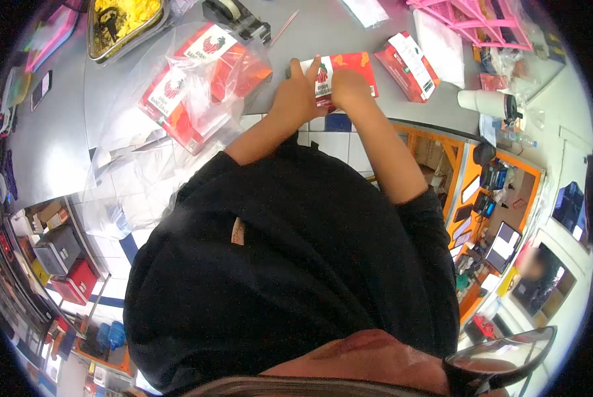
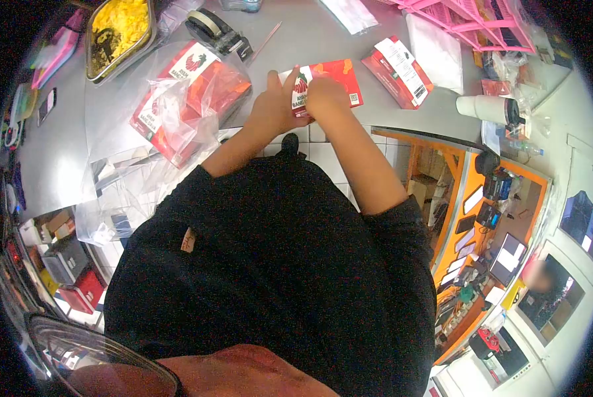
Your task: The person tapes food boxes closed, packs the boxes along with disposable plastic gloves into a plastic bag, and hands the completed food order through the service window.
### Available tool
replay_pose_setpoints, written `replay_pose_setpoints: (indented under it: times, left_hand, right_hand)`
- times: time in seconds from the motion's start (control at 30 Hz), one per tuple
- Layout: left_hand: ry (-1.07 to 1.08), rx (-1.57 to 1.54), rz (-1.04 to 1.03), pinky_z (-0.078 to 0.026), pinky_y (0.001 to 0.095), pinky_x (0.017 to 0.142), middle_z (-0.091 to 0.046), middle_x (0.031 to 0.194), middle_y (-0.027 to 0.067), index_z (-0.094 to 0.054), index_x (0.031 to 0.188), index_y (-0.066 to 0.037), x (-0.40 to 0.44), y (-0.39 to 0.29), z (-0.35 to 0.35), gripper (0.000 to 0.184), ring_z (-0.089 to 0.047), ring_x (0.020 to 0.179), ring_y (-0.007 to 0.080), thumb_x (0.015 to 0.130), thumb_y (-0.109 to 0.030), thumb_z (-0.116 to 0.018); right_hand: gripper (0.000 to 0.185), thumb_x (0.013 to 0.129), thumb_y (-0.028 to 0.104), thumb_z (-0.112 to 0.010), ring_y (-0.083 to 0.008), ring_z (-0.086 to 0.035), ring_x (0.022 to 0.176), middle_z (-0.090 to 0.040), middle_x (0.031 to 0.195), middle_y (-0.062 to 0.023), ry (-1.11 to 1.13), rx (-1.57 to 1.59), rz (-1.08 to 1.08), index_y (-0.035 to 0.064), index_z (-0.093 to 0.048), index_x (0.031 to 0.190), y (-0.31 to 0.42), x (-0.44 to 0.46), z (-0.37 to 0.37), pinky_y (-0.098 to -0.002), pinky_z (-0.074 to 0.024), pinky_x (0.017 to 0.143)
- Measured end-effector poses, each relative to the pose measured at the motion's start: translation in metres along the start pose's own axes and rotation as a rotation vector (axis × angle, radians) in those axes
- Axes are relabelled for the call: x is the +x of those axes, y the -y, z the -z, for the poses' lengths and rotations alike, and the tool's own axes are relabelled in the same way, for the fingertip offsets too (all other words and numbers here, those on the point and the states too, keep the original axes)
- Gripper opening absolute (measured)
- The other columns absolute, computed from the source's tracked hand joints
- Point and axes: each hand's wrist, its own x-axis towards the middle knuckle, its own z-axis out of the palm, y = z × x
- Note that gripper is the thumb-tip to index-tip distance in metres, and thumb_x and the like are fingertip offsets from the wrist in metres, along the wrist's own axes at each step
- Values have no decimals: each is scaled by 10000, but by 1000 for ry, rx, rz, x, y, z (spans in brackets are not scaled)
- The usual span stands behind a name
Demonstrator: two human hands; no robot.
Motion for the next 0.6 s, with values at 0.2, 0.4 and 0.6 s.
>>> replay_pose_setpoints:
  times: [0.2,0.4,0.6]
  left_hand:
    - [-74,-59,-16,-551,433,707,-343,1206,276,-267,1453,-66,-4,-1,-12,1101,-623,843,423,588,-453,-828]
    - [-49,-74,44,-549,422,716,-332,1213,272,-245,1460,-51,-3,-7,-10,1108,-615,859,421,598,-429,-829]
    - [-35,-102,60,-546,420,706,-329,1203,264,-227,1465,-40,-3,-9,-7,1129,-612,844,417,593,-425,-832]
  right_hand:
    - [275,725,167,-718,-311,-655,965,-658,1022,-161,-113,-18,-20,39,-678,965,-13,3,-25,-398,-538,790]
    - [343,645,235,-764,-325,-654,849,-656,898,-181,-139,301,131,32,-664,903,-46,-14,-20,-409,-526,732]
    - [512,625,280,-784,-331,-654,911,-663,1008,-143,-235,293,-17,47,-638,1057,-36,-17,-29,-423,-526,800]
